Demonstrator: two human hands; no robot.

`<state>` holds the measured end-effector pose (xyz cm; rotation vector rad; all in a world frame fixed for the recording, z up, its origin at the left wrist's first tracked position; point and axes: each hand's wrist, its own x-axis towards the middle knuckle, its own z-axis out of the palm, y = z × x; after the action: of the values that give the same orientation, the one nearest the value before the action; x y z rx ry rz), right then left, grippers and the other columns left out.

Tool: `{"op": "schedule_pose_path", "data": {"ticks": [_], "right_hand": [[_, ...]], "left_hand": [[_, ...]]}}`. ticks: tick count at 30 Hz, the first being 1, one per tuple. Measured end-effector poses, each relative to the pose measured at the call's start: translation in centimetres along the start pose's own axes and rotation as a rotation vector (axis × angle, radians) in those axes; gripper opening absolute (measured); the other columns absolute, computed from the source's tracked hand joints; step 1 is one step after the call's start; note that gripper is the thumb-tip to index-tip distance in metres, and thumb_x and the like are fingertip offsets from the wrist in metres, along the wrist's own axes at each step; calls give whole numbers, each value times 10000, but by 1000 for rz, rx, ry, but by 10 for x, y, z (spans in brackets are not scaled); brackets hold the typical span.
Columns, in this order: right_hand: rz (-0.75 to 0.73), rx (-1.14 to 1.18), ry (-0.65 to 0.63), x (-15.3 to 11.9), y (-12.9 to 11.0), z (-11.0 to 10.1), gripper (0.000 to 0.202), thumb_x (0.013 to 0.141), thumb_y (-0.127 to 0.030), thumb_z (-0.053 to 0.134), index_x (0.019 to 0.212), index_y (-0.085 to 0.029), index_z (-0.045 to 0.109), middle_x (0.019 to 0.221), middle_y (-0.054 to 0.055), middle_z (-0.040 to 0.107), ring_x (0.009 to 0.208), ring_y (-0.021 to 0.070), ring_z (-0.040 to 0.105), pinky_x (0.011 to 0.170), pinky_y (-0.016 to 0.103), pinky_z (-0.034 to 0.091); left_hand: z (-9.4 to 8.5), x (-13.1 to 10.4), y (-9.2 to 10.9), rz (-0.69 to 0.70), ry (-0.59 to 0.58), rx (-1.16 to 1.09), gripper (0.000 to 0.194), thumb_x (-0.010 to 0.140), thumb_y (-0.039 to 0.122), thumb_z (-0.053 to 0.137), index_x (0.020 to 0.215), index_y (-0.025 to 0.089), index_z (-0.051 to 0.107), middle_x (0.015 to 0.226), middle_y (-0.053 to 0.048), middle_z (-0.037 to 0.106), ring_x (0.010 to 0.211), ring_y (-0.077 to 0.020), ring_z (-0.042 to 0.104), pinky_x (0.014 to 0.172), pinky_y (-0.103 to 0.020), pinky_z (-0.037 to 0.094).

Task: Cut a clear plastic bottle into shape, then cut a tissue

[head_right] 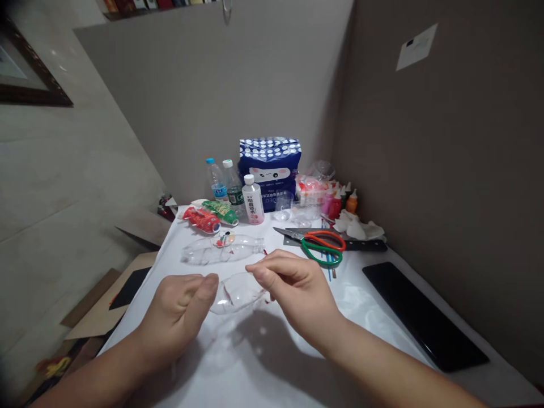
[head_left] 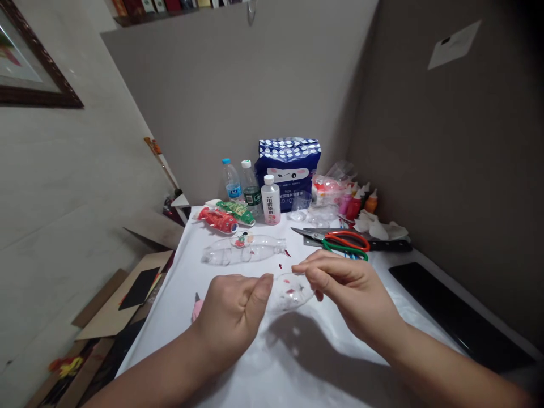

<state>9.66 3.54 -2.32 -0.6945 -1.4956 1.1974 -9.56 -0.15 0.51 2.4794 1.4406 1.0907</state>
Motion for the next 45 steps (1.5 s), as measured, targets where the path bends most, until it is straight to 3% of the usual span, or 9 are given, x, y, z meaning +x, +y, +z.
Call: {"op": "schedule_pose_path", "data": {"ticks": [4,10,19,25,29,35,41,45], "right_hand": [[34,101,-22,1,4,0,218,877,-328,604,781,-215,763,652,22,580,641,136,515,505,241,408],[95,228,-83,0,5,0,247,909,-315,559,867,-197,772,681,31,599,640,134,534,607,279,415],[217,422,-153,1,4,5,245,883,-294,576,844,-164,780,706,41,627,575,102,533,554,243,415],[90,221,-211,2,2,0,223,893,-317,577,936,-201,763,818,57,653,699,150,595,663,306,469],[-34,41,-173,1,0,-3,223,905,-306,567,924,-212,768,697,46,652,729,170,607,711,331,465],[69,207,-178,-2,6,0,235,903,-315,569,876,-196,769,680,46,629,648,154,577,585,299,470],[98,278,-180,-4,8,3,235,910,-311,561,910,-188,762,696,45,621,664,144,563,581,278,458],[99,232,-156,-1,7,3,251,923,-350,535,991,-223,741,765,41,639,698,147,583,643,298,478]], "left_hand": [[3,-2,-1,-43,33,-86,423,946,216,352,530,180,283,470,59,301,421,-56,328,450,-208,267],[7,-9,-7,-163,60,-199,453,969,259,330,526,176,282,473,47,313,429,-65,335,459,-231,268],[7,-10,-1,68,156,-234,355,938,124,360,590,181,321,513,45,335,474,-74,342,502,-249,272],[7,-12,-8,35,231,-276,365,947,122,350,589,176,396,528,20,421,510,-91,415,519,-259,310],[8,-11,-10,55,212,-280,364,950,139,355,591,177,405,524,18,428,502,-93,409,508,-260,310],[9,-11,-10,9,179,-311,387,957,146,341,578,175,415,525,21,441,482,-81,438,482,-239,319],[6,-13,-4,35,213,-288,379,950,145,329,578,183,390,523,18,418,498,-97,419,499,-256,317],[9,-12,-9,-31,210,-272,382,954,154,334,578,184,393,539,18,413,495,-95,418,492,-263,304]]}}
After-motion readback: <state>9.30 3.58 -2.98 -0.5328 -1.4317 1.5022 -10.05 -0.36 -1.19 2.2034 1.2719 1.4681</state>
